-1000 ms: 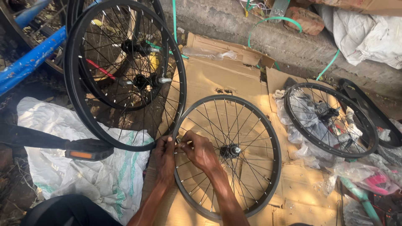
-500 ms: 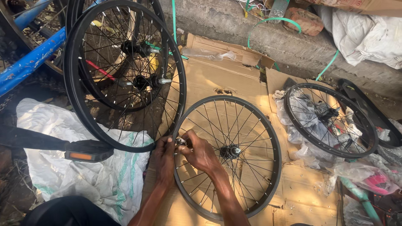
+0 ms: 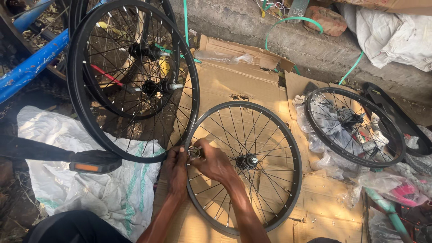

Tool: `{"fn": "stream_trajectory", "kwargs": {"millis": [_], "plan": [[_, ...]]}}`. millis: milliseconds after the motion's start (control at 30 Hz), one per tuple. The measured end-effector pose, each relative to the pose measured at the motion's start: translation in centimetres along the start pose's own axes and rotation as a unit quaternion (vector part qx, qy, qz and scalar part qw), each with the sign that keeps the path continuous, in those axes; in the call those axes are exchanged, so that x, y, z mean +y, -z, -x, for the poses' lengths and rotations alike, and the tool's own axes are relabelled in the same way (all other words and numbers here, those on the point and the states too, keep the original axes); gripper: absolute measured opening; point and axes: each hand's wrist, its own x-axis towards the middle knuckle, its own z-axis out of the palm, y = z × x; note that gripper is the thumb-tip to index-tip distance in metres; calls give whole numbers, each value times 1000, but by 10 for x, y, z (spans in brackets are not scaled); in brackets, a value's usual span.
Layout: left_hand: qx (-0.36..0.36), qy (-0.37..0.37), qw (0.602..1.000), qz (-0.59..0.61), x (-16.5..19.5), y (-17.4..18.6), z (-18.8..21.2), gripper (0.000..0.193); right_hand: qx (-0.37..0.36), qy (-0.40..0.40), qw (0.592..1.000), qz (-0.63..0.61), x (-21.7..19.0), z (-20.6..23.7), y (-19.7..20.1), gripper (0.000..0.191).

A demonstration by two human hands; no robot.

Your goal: The person is working on a bicycle wheel, using a tool to tighten or adjust the spokes. They rotate the wheel and continue adjusting the spokes methodically.

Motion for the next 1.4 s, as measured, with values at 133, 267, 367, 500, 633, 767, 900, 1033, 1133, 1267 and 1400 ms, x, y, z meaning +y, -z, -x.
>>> {"fn": "stream_trajectory", "kwargs": {"millis": [133, 267, 367, 500, 633, 767, 900, 1033, 1133, 1267, 1400], "plan": [[1, 4, 1000, -3, 0, -1, 1, 21, 48, 20, 997, 54, 0, 4, -1, 41], [-4, 13, 1000, 13, 1, -1, 1, 21, -15, -84, 984, 159, -7, -12, -19, 29], [-5, -9, 999, 40, 2, -2, 1, 20, -12, -60, 988, 143, -3, -11, -19, 28], [-11, 6, 999, 38, 3, -2, 2, 21, -1, 16, 1000, -14, 10, 5, -2, 29], [-10, 1, 1000, 14, 6, -1, 4, 22, 22, -59, 998, 27, 7, 1, -7, 36], [-14, -29, 999, -7, 6, -1, 5, 22, 9, -70, 985, 157, -6, -12, -21, 31], [-6, 4, 1000, 19, 4, -2, 2, 20, 1, -37, 994, 105, -5, -3, -13, 35], [-5, 1, 1000, 1, 4, -2, 2, 22, 50, 24, 998, -27, 2, 13, -2, 24], [-6, 3, 1000, 16, 6, -3, 4, 20, 68, -10, 998, -6, 1, 8, -8, 35], [-5, 3, 999, 45, 8, -4, 5, 18, 6, -59, 986, 156, -7, -12, -20, 31], [-11, -17, 1000, -1, 6, -2, 4, 23, -20, -60, 991, 117, -8, -7, -12, 29]]}}
